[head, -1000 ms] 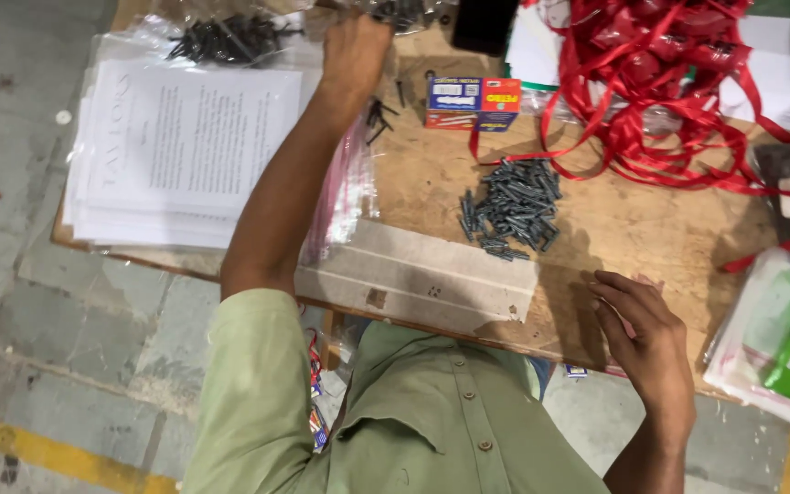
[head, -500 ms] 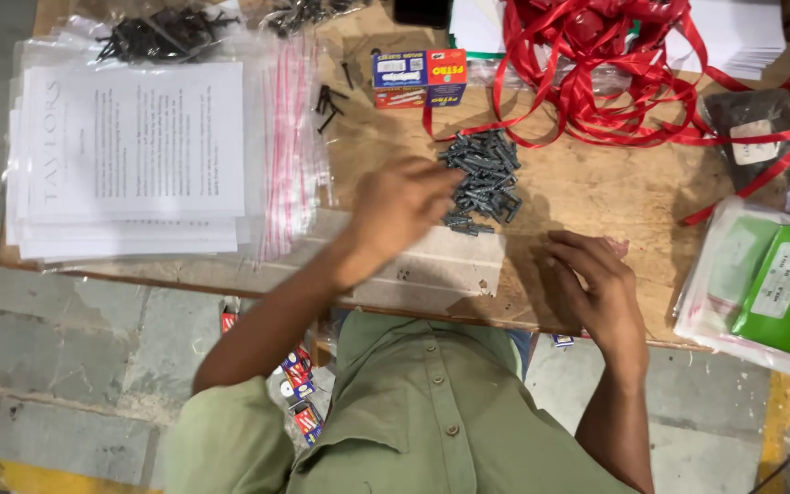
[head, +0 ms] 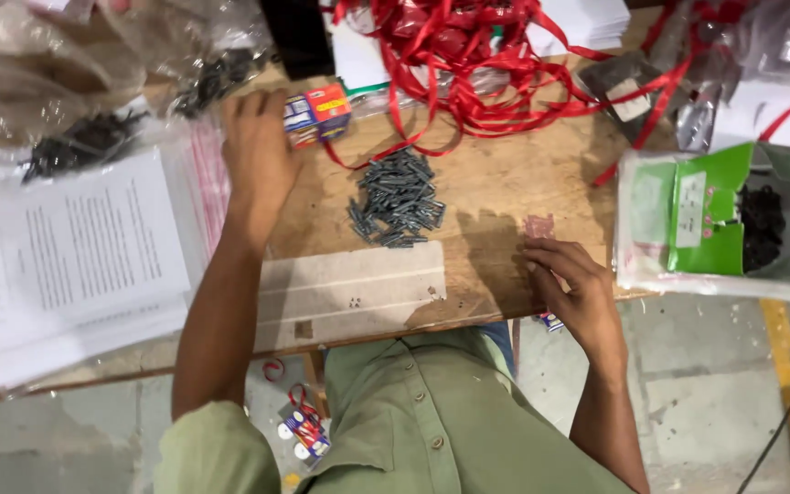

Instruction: Counting plastic wall anchors and placing them into red plastic bags for packaging.

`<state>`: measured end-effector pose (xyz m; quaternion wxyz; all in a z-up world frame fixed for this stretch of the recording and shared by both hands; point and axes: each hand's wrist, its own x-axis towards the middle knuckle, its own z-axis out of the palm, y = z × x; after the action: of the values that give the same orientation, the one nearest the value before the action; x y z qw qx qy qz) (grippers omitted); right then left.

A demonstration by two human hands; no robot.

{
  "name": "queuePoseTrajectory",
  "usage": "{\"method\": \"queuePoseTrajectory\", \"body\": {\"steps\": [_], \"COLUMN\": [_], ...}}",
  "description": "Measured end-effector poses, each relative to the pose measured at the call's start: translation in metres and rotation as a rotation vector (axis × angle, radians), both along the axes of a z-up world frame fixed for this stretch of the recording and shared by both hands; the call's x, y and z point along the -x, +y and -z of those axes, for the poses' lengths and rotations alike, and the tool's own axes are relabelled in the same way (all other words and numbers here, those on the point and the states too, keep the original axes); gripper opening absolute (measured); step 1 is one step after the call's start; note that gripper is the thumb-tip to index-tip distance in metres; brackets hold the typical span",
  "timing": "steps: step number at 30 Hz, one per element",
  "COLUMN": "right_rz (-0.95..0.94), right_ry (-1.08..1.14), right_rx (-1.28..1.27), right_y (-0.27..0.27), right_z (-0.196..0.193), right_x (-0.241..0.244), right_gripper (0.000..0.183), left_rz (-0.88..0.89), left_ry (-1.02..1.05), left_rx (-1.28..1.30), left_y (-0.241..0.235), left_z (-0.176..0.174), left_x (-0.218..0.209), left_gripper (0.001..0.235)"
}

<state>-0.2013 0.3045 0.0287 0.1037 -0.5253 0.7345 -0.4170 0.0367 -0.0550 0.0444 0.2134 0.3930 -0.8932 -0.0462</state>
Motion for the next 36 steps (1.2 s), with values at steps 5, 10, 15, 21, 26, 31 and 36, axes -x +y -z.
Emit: {"method": "queuePoseTrajectory", "body": {"steps": [5,10,15,21,26,31,36], "right_rz": [0.037,-0.095,-0.153,0.318,0.352,0.254,0.64], "right_ry": [-0.083,-0.517,-0.499,-0.393,-0.129,0.228,0.194], "right_rx": [0.106,0.398,0.155,0.573,0.582,0.704,0.356], "right_y": [-0.024,-0.069,-0.076,-0.144,-0.237,-0.269,-0.264], "right_z": [-0.005,-0.028,0.026,0.061,0.094,0.102,0.141], "right_x": [0.002,0.01,0.061,0.197,0.302,0.315,0.331], "right_gripper": [0.041,0.084,0.058,0.058,0.072,0.094,0.044], "left_rz": [0.118,0.484,0.522,0.437,0.316,0.197,0.035], "left_ry": [0.201,0.293,0.42,0.492,0.54,0.533,0.516], "left_rx": [0.03,-0.399,-0.445,-0.256,-0.561,-0.65,-0.61], "left_y": [0.061,0.111,0.123,0.134,0.162,0.182,0.181], "left_z": [-0.035,-0.025,-0.009,0.001,0.02,0.018,0.015], "left_x": [0.014,0.065,0.099,0.069,0.027,-0.013,-0.037], "left_gripper": [0.062,0.066,0.049,0.046,0.042,0.043,0.038]}}
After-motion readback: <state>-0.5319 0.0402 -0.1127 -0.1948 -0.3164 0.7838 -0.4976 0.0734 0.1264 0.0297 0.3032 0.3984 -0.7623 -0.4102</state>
